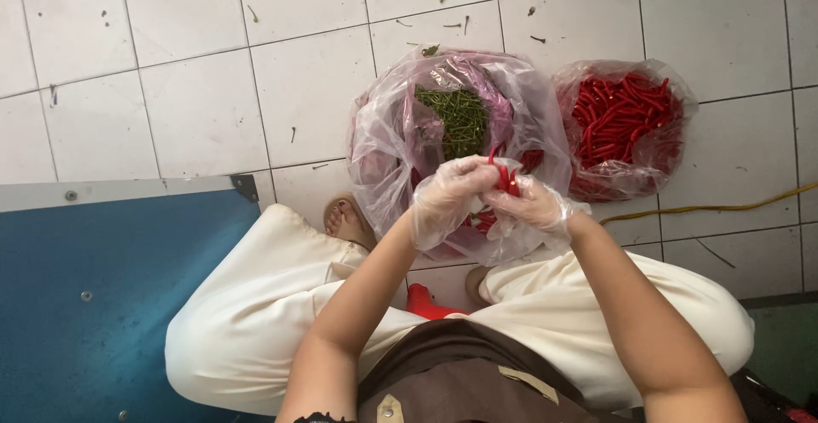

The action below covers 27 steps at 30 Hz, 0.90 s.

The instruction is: Removing stems from red chilies and sorting them into plastic bags

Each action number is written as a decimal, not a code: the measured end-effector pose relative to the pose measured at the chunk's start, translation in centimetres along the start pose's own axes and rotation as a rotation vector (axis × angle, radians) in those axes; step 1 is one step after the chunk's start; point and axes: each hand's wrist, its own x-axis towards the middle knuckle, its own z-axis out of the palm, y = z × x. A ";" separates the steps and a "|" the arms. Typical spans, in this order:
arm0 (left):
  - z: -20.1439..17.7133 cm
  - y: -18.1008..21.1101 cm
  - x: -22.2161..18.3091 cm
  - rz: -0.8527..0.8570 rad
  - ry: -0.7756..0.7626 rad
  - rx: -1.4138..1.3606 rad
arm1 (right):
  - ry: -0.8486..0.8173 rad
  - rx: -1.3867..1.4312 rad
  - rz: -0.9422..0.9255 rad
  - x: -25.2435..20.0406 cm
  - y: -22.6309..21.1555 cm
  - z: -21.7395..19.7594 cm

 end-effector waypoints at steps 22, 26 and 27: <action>-2.1 -1.9 1.8 -0.021 0.029 0.672 | 0.568 0.233 -0.001 1.6 4.2 -0.7; -3.4 -4.4 3.1 0.106 0.102 0.613 | 0.593 0.278 -0.020 1.1 2.8 -0.8; -3.0 -3.1 2.8 0.033 0.019 0.864 | 0.555 0.249 0.000 0.8 2.6 -0.6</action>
